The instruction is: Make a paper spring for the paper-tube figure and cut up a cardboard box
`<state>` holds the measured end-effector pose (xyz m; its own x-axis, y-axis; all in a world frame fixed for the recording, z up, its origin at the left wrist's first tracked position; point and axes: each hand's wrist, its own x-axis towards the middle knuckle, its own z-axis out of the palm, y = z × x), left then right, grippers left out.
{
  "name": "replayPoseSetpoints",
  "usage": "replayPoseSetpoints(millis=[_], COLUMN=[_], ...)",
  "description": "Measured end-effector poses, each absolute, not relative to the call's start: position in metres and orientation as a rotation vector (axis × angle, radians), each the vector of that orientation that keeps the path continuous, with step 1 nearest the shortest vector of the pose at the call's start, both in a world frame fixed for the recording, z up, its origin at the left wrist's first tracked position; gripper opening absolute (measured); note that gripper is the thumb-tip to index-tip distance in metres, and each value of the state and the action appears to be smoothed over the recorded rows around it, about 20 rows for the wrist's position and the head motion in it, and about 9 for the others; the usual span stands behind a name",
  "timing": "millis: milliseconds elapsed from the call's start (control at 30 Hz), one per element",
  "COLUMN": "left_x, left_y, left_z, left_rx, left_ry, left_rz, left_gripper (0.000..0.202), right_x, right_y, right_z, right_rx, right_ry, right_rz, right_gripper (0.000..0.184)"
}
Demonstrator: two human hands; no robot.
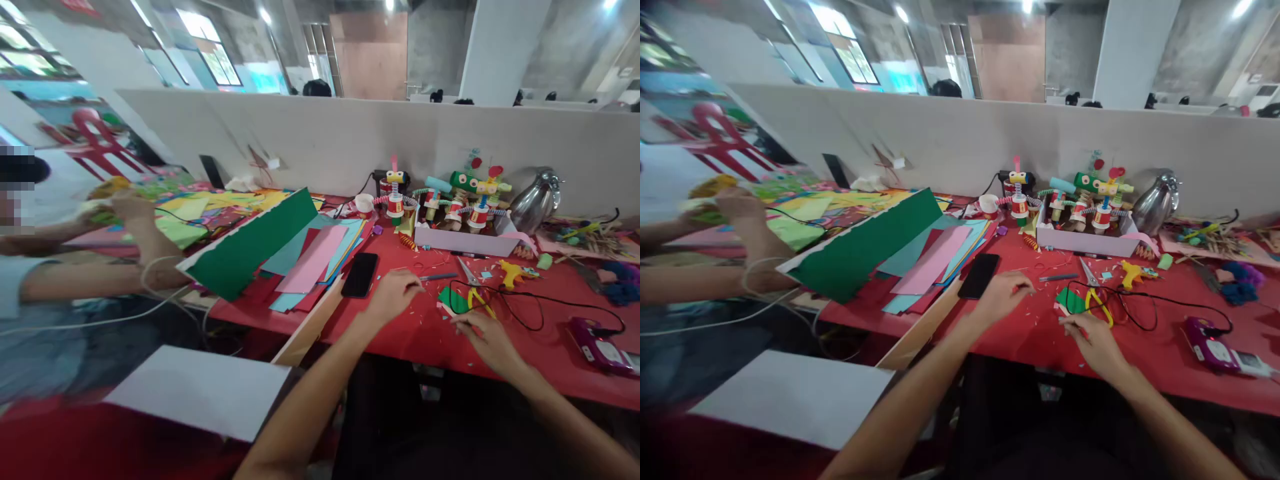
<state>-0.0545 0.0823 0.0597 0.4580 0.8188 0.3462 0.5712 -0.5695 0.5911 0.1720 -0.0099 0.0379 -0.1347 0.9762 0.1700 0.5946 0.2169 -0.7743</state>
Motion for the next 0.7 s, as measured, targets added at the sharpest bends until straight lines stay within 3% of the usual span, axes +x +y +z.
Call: replayPoseSetpoints(millis=[233, 433, 700], left_x=[-0.031, -0.035, -0.032], left_y=[0.019, 0.033, 0.025], left_z=[-0.003, -0.029, -0.037], left_rx=[1.753, 1.586, 1.703], left_ry=[1.309, 1.506, 1.519], left_rz=[1.169, 1.327, 1.277], left_gripper=[0.026, 0.03, 0.018], right_x=[0.192, 0.206, 0.204], right_y=[-0.054, -0.058, -0.056], right_z=[0.001, -0.012, -0.041], right_rx=[-1.59, -1.585, -1.471], right_ry=[-1.651, -1.716, -1.815], right_rz=[0.522, 0.245, -0.233], right_gripper=[0.047, 0.05, 0.041])
